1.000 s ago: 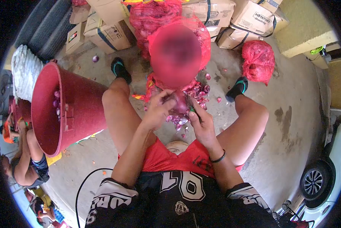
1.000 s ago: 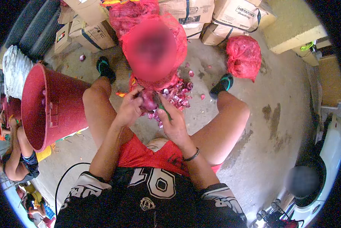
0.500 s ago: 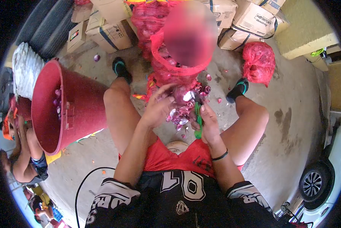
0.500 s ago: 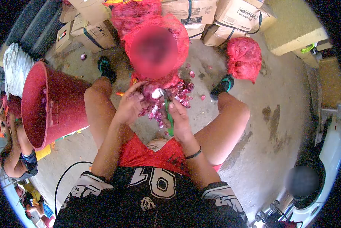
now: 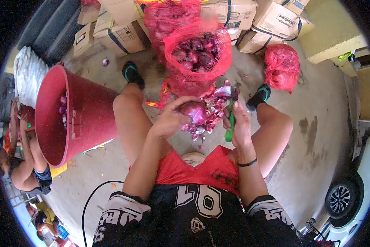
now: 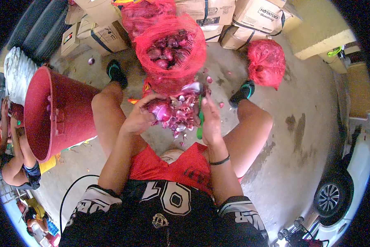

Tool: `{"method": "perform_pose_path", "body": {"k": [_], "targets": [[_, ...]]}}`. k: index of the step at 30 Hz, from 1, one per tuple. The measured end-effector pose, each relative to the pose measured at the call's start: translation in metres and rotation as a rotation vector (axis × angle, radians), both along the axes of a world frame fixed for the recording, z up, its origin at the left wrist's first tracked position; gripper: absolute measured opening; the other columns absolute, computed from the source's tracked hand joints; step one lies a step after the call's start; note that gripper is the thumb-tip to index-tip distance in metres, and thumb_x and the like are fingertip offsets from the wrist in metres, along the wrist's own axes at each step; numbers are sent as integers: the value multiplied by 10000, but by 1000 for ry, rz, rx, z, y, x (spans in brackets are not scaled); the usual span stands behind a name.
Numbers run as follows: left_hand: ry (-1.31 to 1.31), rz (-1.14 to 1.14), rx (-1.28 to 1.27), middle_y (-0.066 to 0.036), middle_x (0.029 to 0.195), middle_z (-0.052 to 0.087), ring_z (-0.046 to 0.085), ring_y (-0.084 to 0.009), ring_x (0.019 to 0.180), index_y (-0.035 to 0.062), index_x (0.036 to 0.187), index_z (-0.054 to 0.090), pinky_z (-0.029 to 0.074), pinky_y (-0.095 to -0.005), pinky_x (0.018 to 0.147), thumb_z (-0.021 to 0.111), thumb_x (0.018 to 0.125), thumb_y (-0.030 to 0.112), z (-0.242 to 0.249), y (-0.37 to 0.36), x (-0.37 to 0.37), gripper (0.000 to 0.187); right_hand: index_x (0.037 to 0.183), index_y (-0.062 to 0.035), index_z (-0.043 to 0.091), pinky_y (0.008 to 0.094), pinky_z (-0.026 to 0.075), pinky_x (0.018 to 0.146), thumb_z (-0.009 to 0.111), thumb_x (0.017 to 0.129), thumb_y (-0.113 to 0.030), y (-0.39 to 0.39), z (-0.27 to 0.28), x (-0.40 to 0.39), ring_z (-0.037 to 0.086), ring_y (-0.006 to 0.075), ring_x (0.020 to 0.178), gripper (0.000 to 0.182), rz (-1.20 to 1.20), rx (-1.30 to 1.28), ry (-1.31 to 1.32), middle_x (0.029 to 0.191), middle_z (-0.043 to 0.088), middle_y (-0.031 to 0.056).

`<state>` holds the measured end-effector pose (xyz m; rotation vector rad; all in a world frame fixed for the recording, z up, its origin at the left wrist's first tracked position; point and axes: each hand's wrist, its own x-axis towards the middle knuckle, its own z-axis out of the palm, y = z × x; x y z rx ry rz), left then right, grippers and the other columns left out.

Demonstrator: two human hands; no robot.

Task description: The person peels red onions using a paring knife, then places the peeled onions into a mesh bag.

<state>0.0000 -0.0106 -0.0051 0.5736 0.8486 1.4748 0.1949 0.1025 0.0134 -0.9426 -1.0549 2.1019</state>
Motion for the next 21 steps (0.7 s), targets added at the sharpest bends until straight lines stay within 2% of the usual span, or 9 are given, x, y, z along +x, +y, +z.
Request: {"method": "perform_pose_path", "body": {"k": [3, 5, 6, 8, 11, 13, 14, 17, 21], "targets": [[-84, 96, 38, -123, 1249, 545, 578, -240, 1130, 43, 1293, 465, 487, -361, 969, 567, 732, -124, -5, 3, 3, 594, 1267, -87, 481, 194, 308, 461, 439, 1020, -301, 7, -13, -1, 398, 55, 540, 330, -33, 55, -127, 747, 459, -13], [-109, 167, 22, -113, 1247, 532, 569, -243, 1140, 52, 1292, 441, 489, -366, 971, 566, 742, -134, -13, 5, 5, 594, 1362, -75, 427, 191, 309, 476, 436, 1020, -272, 1, -32, -3, 394, 51, 551, 395, 99, 359, -353, 752, 463, -16], [-126, 199, -11, -91, 1197, 542, 571, -218, 1093, 51, 1268, 452, 487, -344, 948, 594, 739, -131, -12, 6, 7, 577, 1409, -69, 400, 190, 310, 483, 434, 1020, -258, -3, -35, -5, 392, 49, 556, 434, 165, 512, -466, 755, 465, -18], [-158, 264, -78, -45, 1097, 560, 575, -167, 1001, 50, 1219, 475, 484, -301, 903, 650, 733, -124, -10, 7, 9, 545, 1427, -20, 366, 264, 427, 713, 485, 995, -230, -12, -35, -7, 526, 128, 782, 495, 138, 576, -457, 971, 575, 79], [98, 365, -137, -40, 1078, 553, 564, -144, 975, 59, 1180, 481, 487, -284, 859, 685, 721, -109, -16, 11, 12, 530, 1408, 34, 382, 327, 458, 910, 527, 959, -174, -28, -9, -14, 603, 235, 1027, 515, 172, 608, -414, 1218, 586, 221], [111, 370, -110, -34, 1071, 551, 559, -137, 977, 61, 1165, 480, 485, -278, 854, 704, 713, -97, -9, 12, 16, 528, 1407, 40, 376, 347, 445, 940, 531, 948, -154, -32, -2, -18, 601, 284, 1082, 521, 214, 915, -342, 1245, 567, 255], [118, 373, -95, -31, 1067, 550, 556, -134, 978, 61, 1157, 479, 484, -275, 852, 713, 709, -91, -7, 12, 16, 528, 1409, 49, 358, 380, 432, 968, 526, 938, -130, -36, 7, -15, 581, 344, 1135, 531, 283, 854, -335, 1266, 541, 278], [209, 388, -68, -26, 1055, 549, 553, -128, 979, 67, 1154, 479, 479, -269, 853, 747, 699, -66, -19, 12, 15, 544, 1425, 36, 339, 398, 436, 960, 516, 943, -133, -39, 5, -18, 586, 363, 1121, 540, 289, 819, -340, 1248, 541, 294], [274, 386, -58, -19, 1044, 547, 549, -127, 977, 71, 1145, 481, 472, -270, 858, 781, 692, -31, -15, 12, 19, 553, 1429, 19, 347, 397, 443, 943, 515, 946, -140, -36, 1, -21, 596, 378, 1082, 535, 240, 949, -316, 1208, 564, 290]]}}
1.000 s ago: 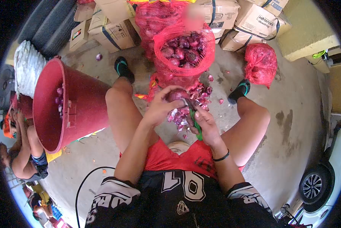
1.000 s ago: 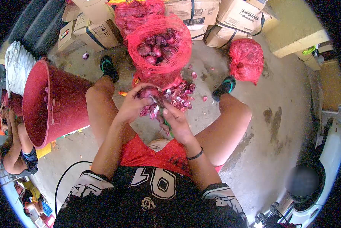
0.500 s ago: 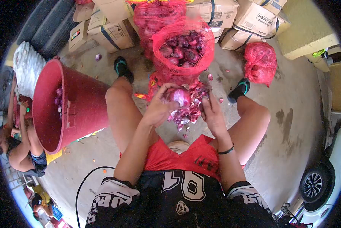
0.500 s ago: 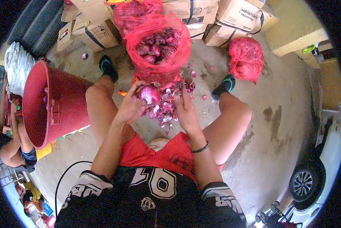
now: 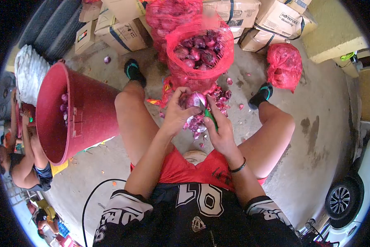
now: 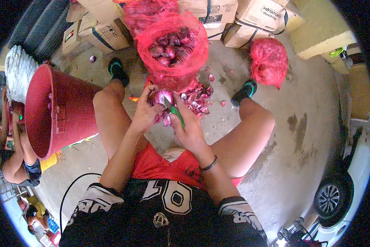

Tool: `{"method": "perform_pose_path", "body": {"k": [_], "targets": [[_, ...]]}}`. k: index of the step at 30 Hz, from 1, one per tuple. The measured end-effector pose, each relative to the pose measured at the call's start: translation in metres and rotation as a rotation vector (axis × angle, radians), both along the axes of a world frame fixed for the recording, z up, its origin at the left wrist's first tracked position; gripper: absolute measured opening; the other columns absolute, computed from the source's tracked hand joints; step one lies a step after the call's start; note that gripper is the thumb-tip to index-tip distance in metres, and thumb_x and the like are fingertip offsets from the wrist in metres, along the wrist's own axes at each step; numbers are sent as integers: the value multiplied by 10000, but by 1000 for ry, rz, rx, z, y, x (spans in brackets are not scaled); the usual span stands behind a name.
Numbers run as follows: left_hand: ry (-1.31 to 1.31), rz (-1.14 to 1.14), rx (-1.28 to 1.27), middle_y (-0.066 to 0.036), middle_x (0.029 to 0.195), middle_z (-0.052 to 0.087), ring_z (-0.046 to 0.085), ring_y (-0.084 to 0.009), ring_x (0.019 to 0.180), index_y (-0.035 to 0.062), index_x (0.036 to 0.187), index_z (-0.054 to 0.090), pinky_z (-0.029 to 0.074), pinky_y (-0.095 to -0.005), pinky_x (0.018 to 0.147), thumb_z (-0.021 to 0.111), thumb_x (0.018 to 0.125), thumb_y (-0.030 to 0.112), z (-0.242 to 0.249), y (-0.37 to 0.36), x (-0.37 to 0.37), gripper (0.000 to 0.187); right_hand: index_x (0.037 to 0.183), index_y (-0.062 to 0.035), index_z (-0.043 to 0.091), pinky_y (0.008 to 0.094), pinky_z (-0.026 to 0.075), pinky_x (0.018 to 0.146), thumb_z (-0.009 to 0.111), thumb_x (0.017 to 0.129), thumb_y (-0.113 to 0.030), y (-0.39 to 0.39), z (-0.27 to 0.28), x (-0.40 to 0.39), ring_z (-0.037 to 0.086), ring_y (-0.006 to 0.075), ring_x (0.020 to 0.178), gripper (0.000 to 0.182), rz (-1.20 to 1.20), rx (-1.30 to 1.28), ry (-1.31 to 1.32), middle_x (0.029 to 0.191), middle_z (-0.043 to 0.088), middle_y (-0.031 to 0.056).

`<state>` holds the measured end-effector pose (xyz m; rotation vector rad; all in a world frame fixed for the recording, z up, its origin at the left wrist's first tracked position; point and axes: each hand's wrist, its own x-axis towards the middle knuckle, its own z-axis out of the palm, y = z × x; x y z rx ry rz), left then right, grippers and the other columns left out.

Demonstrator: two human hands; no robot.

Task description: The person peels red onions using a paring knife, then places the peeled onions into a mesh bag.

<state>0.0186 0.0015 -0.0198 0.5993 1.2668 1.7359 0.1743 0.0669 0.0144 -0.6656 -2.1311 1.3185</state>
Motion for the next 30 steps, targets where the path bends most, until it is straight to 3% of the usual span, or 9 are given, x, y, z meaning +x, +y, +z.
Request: {"method": "perform_pose_path", "body": {"k": [5, 8, 14, 16, 20, 23, 26, 30], "targets": [[101, 1, -42, -10, 1025, 545, 544, -121, 968, 74, 1128, 485, 467, -267, 854, 788, 701, -18, 0, 0, -1, 531, 1410, 18, 384, 380, 459, 913, 511, 951, -133, 5, 7, 3, 607, 369, 1049, 500, 46, -110, -64, 1169, 587, 275], [17, -10, -27, -15, 1019, 549, 544, -117, 963, 73, 1129, 489, 469, -264, 846, 777, 716, -23, 1, 1, 0, 513, 1382, 17, 434, 361, 466, 900, 506, 953, -115, 4, 2, 2, 618, 343, 1030, 454, 6, 14, -13, 1153, 597, 265], [-127, -34, 46, -26, 1048, 552, 550, -116, 960, 67, 1146, 490, 475, -259, 850, 758, 730, -36, -1, -1, -3, 505, 1369, 6, 465, 347, 477, 810, 491, 961, -105, 6, -2, 2, 601, 279, 833, 424, 21, 55, 5, 984, 626, 198], [-167, -45, 50, -29, 1063, 550, 549, -117, 974, 66, 1149, 488, 475, -260, 860, 754, 723, -45, 3, -2, -2, 514, 1366, 2, 471, 321, 466, 715, 476, 978, -124, 5, -3, 3, 550, 209, 744, 408, 30, -82, 71, 901, 606, 127], [-78, -93, 20, -30, 1089, 547, 543, -120, 1010, 65, 1156, 485, 477, -261, 869, 749, 704, -61, 0, -4, -8, 539, 1361, -8, 483, 236, 390, 562, 455, 1011, -200, 3, -4, 6, 440, 74, 646, 400, 30, -625, 211, 822, 543, -4], [-23, -136, 18, -36, 1098, 546, 541, -128, 1031, 64, 1161, 485, 476, -258, 870, 741, 698, -74, 3, -6, -11, 546, 1362, -19, 484, 184, 316, 523, 456, 1017, -243, 3, -3, 6, 389, 30, 623, 413, 8, -786, 268, 826, 520, -41], [-39, -219, 46, -48, 1109, 549, 544, -145, 1049, 64, 1175, 487, 484, -286, 892, 720, 711, -81, 15, -11, -12, 539, 1370, -27, 478, 192, 326, 521, 478, 1010, -268, 14, 0, 6, 394, 41, 606, 434, -111, -817, 378, 814, 523, -38], [-294, -174, 73, -73, 1172, 547, 554, -178, 1076, 68, 1220, 481, 490, -344, 933, 713, 742, -53, 14, -5, -3, 545, 1389, -36, 456, 202, 341, 523, 483, 1007, -302, 18, 7, 17, 427, 51, 630, 467, 52, -768, 305, 833, 547, -16]]}}
